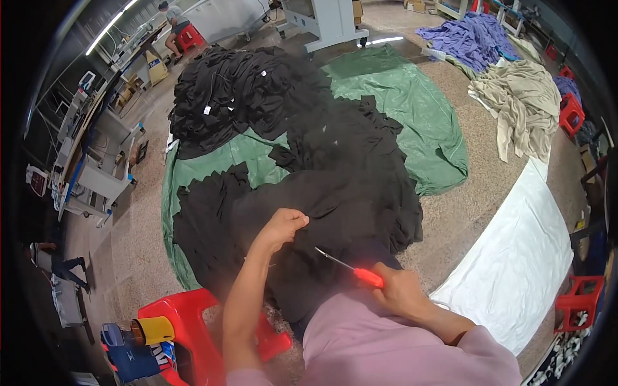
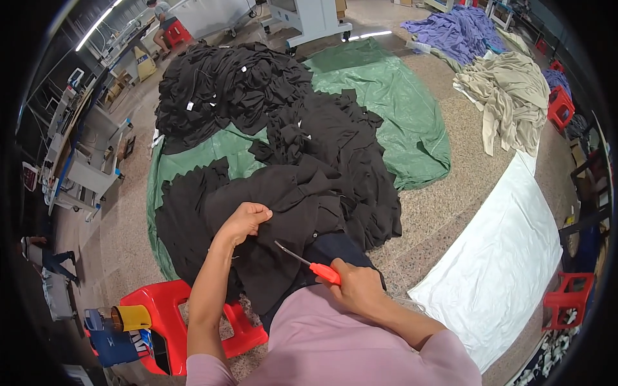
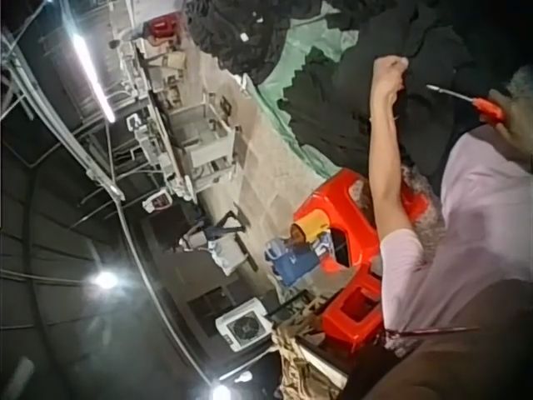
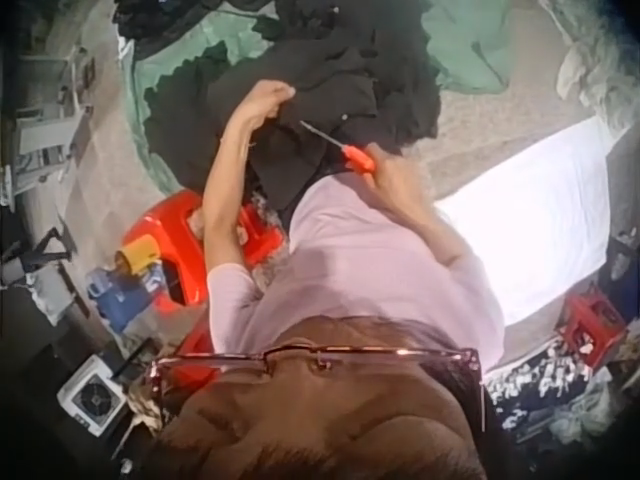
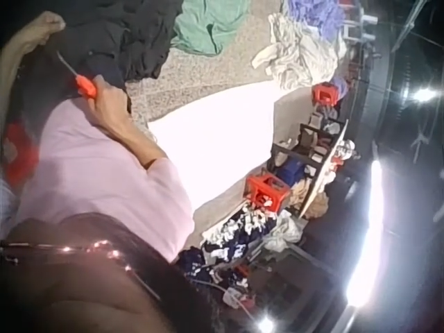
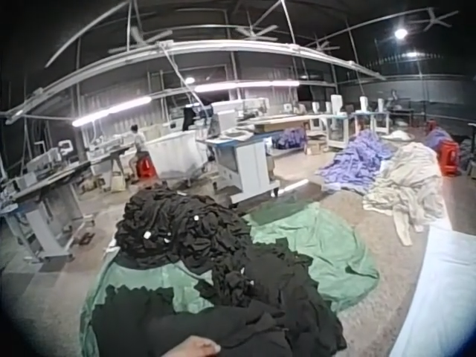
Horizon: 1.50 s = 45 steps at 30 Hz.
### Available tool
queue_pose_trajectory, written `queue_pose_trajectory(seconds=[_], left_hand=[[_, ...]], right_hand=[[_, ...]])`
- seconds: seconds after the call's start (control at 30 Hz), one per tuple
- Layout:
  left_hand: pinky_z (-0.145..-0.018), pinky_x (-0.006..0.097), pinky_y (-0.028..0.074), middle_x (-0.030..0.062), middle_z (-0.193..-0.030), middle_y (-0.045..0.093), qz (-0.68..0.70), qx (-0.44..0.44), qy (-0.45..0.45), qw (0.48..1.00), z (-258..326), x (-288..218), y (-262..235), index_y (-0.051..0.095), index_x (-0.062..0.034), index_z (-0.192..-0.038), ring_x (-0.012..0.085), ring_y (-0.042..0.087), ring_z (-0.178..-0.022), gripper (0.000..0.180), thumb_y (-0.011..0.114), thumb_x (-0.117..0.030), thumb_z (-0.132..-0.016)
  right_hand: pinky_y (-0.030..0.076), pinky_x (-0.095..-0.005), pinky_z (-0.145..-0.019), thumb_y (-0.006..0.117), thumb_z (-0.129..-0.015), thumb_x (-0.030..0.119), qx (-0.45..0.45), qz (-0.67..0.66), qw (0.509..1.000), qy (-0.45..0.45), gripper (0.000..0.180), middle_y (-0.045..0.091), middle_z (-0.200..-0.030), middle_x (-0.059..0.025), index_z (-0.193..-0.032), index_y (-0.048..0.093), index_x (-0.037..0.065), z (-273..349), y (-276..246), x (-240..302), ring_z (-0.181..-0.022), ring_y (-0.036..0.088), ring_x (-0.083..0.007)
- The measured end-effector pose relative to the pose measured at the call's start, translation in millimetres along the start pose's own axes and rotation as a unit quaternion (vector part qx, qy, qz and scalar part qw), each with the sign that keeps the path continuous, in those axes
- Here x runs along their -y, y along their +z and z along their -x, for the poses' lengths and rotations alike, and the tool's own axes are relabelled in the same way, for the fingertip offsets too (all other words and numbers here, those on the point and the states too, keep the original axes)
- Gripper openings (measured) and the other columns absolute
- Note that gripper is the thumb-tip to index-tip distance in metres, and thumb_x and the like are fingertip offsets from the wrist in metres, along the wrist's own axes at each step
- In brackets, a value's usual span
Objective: The recorder uses scissors to cut pieces of dark fabric from a large stack while sitting on a stool in a workshop.
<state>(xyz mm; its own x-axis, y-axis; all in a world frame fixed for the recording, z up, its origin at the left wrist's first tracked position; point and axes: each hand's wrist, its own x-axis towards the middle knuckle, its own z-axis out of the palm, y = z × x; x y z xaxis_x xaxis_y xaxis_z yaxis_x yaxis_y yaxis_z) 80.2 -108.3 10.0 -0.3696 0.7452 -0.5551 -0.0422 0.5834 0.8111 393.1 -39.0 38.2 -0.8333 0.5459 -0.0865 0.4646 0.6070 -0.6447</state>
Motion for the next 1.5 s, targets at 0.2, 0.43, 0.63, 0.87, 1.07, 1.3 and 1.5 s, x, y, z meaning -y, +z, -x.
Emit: queue_pose_trajectory(seconds=[0.2, 0.43, 0.63, 0.87, 1.07, 1.3, 1.5], left_hand=[[-0.047, 0.020, 0.026, -0.0102, -0.064, 0.049, 0.009, -0.016, 0.003, 1.000, 4, -3, -1, 0.065, -0.0095, -0.077, 0.0016, 0.034, -0.051, 0.020, 0.064, -0.019, -0.094], [-0.046, 0.025, 0.034, -0.0063, -0.062, 0.048, -0.008, -0.039, 0.031, 0.999, 10, -10, -9, 0.066, -0.0061, -0.078, 0.0059, 0.042, -0.054, 0.022, 0.063, -0.021, -0.094], [-0.047, 0.026, 0.035, -0.0057, -0.062, 0.049, -0.025, -0.043, 0.015, 0.999, 13, -13, -5, 0.065, -0.0061, -0.077, 0.0061, 0.044, -0.055, 0.023, 0.062, -0.021, -0.094], [-0.049, 0.027, 0.037, -0.0031, -0.063, 0.053, -0.044, -0.034, 0.035, 0.998, -2, -11, 1, 0.064, -0.0055, -0.077, 0.0077, 0.047, -0.056, 0.022, 0.063, -0.021, -0.093], [-0.088, 0.048, 0.051, 0.0250, -0.138, 0.046, -0.439, -0.299, 0.247, 0.810, -4, -62, 67, 0.039, -0.0166, -0.141, 0.0377, 0.056, -0.118, 0.089, 0.085, -0.038, -0.067], [-0.071, 0.040, 0.054, 0.0172, -0.086, 0.071, -0.518, -0.247, 0.138, 0.807, -135, -58, 151, 0.056, -0.0110, -0.134, 0.0289, 0.071, -0.083, 0.061, 0.070, -0.014, -0.075], [-0.071, 0.044, 0.055, 0.0158, -0.082, 0.070, -0.531, -0.284, 0.313, 0.735, -53, -136, 23, 0.074, -0.0056, -0.077, 0.0300, 0.070, -0.082, 0.014, 0.069, -0.017, -0.069]], right_hand=[[0.050, -0.0489, -0.059, 0.068, -0.075, 0.017, -0.013, 0.007, 1.000, -0.008, 0.028, 0.066, -0.080, -0.0158, -0.100, 0.057, 0.010, -1, 1, -1, -0.069, 0.064, -0.0392], [0.050, -0.0487, -0.058, 0.068, -0.074, 0.017, -0.023, 0.003, 1.000, -0.020, 0.028, 0.067, -0.082, -0.0152, -0.099, 0.056, 0.010, -3, 0, 5, -0.068, 0.064, -0.0390], [0.050, -0.0491, -0.059, 0.069, -0.074, 0.017, -0.005, 0.018, 1.000, -0.022, 0.030, 0.067, -0.082, -0.0154, -0.100, 0.054, 0.010, -6, 5, 3, -0.068, 0.064, -0.0390], [0.050, -0.0484, -0.060, 0.070, -0.081, 0.019, -0.041, -0.026, 0.999, -0.012, 0.025, 0.067, -0.082, -0.0175, -0.100, 0.058, 0.009, -9, 0, -8, -0.072, 0.064, -0.0410], [0.049, -0.0395, -0.057, 0.074, -0.085, 0.021, -0.216, -0.183, 0.958, 0.042, 0.021, 0.064, -0.070, -0.0160, -0.098, 0.064, 0.008, -29, -1, -35, -0.067, 0.067, -0.0368], [0.049, -0.0290, -0.070, 0.068, -0.092, 0.013, -0.269, -0.294, 0.913, 0.092, 0.027, 0.064, -0.089, -0.0056, -0.114, 0.063, 0.000, -23, 10, -104, -0.081, 0.059, -0.0135], [0.047, -0.0341, -0.092, 0.059, -0.098, 0.022, -0.219, -0.230, 0.943, 0.102, 0.039, 0.065, -0.111, -0.0129, -0.129, 0.057, -0.001, -22, -17, -105, -0.101, 0.060, -0.0233]])
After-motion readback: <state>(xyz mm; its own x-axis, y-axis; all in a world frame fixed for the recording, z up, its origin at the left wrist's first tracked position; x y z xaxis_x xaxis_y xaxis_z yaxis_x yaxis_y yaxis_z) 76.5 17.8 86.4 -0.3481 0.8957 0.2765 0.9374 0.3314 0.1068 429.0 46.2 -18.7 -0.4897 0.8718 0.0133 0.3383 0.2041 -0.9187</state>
